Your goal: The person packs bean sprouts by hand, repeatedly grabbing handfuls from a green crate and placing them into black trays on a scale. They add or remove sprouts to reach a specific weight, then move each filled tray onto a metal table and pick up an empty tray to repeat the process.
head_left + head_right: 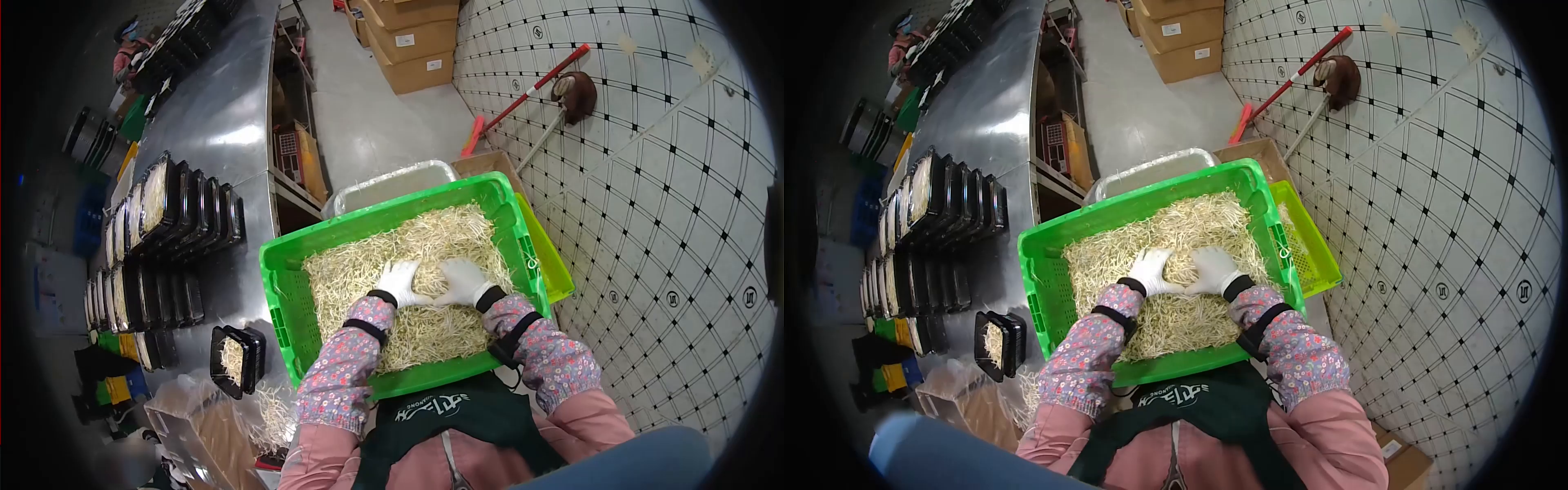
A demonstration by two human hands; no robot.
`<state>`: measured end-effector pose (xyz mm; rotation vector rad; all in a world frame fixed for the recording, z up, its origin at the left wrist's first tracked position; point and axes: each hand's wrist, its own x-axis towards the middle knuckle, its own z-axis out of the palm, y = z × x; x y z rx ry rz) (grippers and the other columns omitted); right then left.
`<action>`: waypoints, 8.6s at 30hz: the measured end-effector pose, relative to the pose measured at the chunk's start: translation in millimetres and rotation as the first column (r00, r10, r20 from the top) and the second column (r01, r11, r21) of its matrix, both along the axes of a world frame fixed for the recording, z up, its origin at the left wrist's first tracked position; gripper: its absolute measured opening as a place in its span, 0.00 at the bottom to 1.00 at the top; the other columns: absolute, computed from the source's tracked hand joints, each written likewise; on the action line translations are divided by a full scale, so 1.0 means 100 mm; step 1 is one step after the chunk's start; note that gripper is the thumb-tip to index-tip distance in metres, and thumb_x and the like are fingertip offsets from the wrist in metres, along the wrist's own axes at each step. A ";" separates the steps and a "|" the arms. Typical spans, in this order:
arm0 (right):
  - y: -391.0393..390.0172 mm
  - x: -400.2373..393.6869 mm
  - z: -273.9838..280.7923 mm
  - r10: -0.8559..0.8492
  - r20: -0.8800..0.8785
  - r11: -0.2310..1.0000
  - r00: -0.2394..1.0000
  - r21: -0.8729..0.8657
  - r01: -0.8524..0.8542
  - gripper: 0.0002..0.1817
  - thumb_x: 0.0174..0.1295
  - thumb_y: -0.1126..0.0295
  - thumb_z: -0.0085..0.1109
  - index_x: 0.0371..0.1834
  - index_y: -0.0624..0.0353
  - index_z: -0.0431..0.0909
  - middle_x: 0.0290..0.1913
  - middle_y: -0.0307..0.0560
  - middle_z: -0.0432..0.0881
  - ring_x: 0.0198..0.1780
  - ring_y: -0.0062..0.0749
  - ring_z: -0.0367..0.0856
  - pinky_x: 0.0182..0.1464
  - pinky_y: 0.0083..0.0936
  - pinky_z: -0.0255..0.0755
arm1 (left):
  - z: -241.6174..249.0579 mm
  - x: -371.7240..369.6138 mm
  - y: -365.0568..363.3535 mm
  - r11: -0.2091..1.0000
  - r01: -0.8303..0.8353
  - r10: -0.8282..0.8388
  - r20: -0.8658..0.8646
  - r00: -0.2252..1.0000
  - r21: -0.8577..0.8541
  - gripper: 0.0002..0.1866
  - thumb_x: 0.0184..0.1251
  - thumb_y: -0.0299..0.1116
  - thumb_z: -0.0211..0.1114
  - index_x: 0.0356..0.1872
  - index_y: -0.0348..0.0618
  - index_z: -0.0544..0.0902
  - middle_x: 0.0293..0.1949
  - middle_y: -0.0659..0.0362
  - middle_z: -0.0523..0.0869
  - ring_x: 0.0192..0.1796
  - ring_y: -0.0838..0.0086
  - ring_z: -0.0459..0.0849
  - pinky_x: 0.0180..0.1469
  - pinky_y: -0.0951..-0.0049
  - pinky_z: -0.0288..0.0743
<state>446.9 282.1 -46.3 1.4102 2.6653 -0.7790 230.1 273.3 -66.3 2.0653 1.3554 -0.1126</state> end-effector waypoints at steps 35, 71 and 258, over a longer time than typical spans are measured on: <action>-0.41 0.01 0.49 0.215 0.012 0.930 0.977 -0.308 -0.201 0.32 0.46 0.58 0.71 0.57 0.53 0.73 0.43 0.53 0.85 0.47 0.50 0.84 0.47 0.40 0.79 | 0.57 -0.05 -0.91 0.884 -0.195 0.199 -0.035 0.979 -0.424 0.42 0.44 0.39 0.77 0.67 0.50 0.72 0.49 0.41 0.85 0.51 0.49 0.84 0.55 0.59 0.79; -0.90 -1.38 0.06 0.765 -0.080 0.644 0.639 0.093 -0.759 0.49 0.54 0.31 0.60 0.75 0.47 0.61 0.73 0.55 0.62 0.72 0.56 0.59 0.71 0.60 0.52 | 1.31 -1.24 -2.39 0.486 -0.872 0.779 0.484 0.400 -0.063 0.14 0.68 0.26 0.61 0.53 0.38 0.84 0.53 0.50 0.85 0.58 0.63 0.83 0.63 0.68 0.73; 0.38 -1.06 0.15 -0.076 -0.555 0.824 0.829 -0.503 -0.261 0.24 0.53 0.82 0.63 0.57 0.66 0.76 0.47 0.44 0.84 0.46 0.28 0.81 0.52 0.23 0.74 | 1.77 -0.80 -4.22 -0.265 -0.934 0.708 0.706 -0.018 0.241 0.11 0.66 0.25 0.64 0.48 0.38 0.85 0.46 0.53 0.87 0.49 0.62 0.86 0.53 0.68 0.79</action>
